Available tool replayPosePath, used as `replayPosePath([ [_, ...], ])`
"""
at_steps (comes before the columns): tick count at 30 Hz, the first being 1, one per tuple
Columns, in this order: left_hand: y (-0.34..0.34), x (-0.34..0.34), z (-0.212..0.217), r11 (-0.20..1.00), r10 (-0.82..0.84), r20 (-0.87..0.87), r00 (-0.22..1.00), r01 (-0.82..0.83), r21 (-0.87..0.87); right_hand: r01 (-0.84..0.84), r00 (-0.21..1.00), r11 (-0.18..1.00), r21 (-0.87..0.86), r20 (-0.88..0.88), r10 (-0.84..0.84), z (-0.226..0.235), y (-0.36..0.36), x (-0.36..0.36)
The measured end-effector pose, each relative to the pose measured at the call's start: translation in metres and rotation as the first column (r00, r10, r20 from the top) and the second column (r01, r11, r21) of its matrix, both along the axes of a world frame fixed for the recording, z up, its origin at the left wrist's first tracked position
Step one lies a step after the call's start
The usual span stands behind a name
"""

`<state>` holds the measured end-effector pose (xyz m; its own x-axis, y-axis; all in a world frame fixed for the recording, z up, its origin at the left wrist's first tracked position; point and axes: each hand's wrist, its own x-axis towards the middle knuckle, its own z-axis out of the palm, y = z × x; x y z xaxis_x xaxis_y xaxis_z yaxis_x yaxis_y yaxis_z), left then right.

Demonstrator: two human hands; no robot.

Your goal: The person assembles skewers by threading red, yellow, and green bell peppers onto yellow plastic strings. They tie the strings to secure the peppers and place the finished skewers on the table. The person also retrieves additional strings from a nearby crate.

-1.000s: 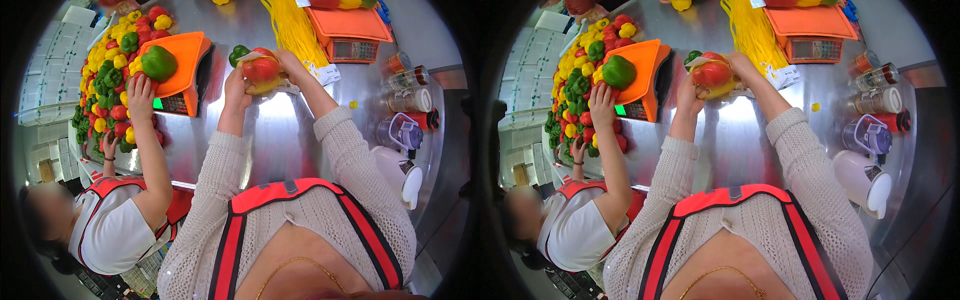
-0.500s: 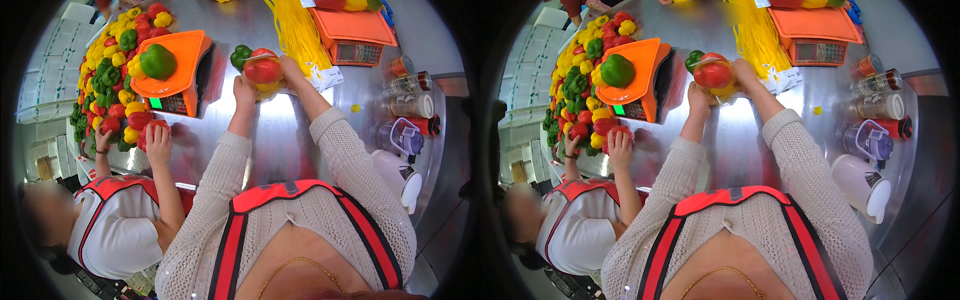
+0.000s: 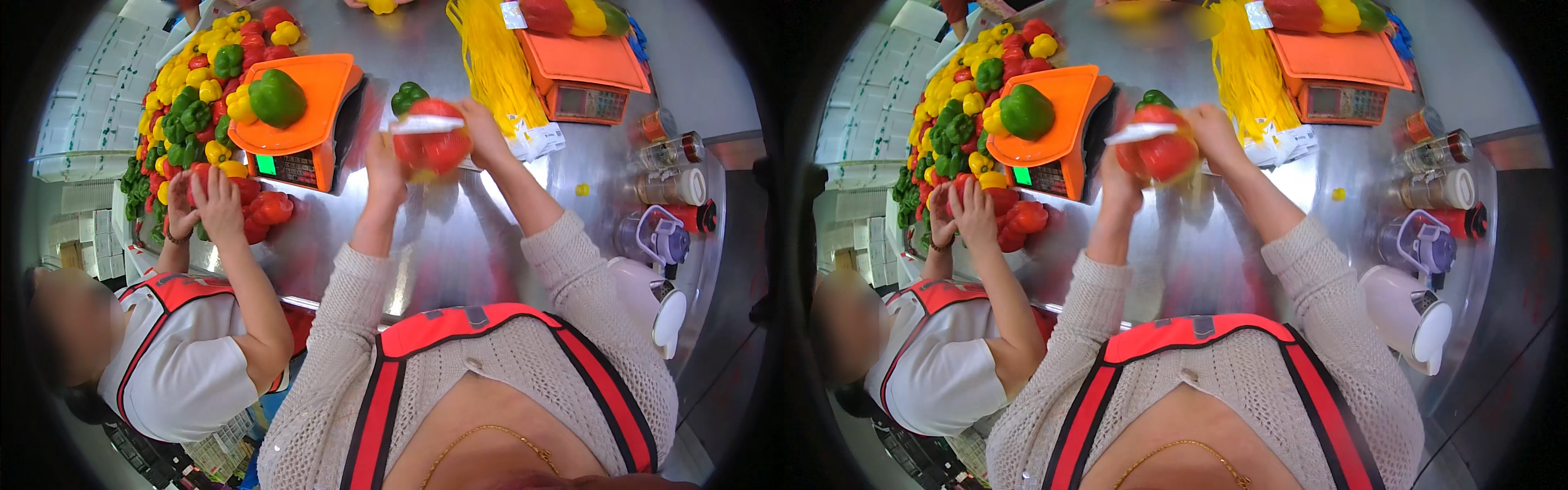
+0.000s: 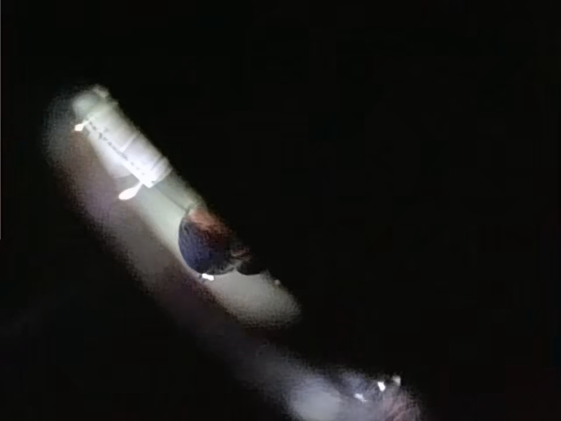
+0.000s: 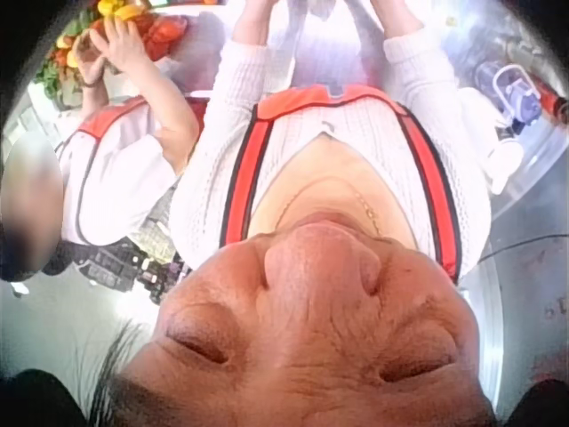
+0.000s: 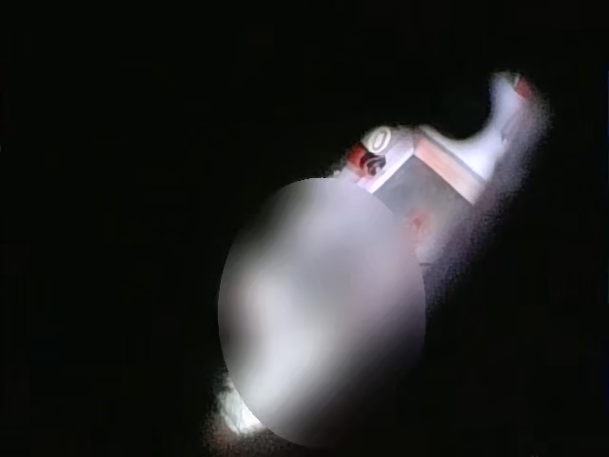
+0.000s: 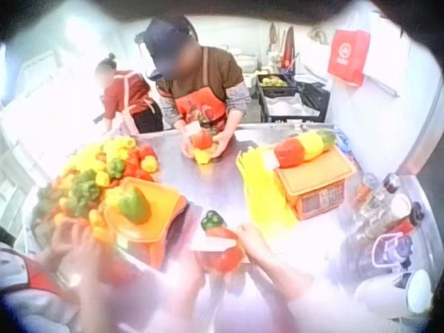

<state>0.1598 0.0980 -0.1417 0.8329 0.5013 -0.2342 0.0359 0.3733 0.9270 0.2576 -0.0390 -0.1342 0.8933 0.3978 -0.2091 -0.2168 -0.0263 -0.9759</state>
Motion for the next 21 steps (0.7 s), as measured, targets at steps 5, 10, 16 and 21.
replayPosePath([
  [5,0.064,0.068,0.044,0.994,-0.056,-0.05,0.997,0.051,-0.093,-0.081,0.985,0.991,-0.103,0.143,0.096,-0.002,0.057,0.084],
  [10,0.087,0.109,0.004,0.993,-0.064,-0.093,0.994,0.055,-0.1,-0.123,0.863,0.853,-0.507,0.37,0.344,-0.066,0.083,0.131],
  [16,0.07,0.09,0.003,0.93,-0.098,-0.105,0.99,0.054,-0.363,-0.002,0.965,1.0,-0.016,-0.261,-0.002,-0.002,0.071,0.089],
  [21,0.064,0.097,0.016,0.944,-0.087,-0.137,0.987,0.037,-0.329,0.051,0.95,0.996,0.078,-0.313,-0.024,-0.033,0.079,0.104],
])
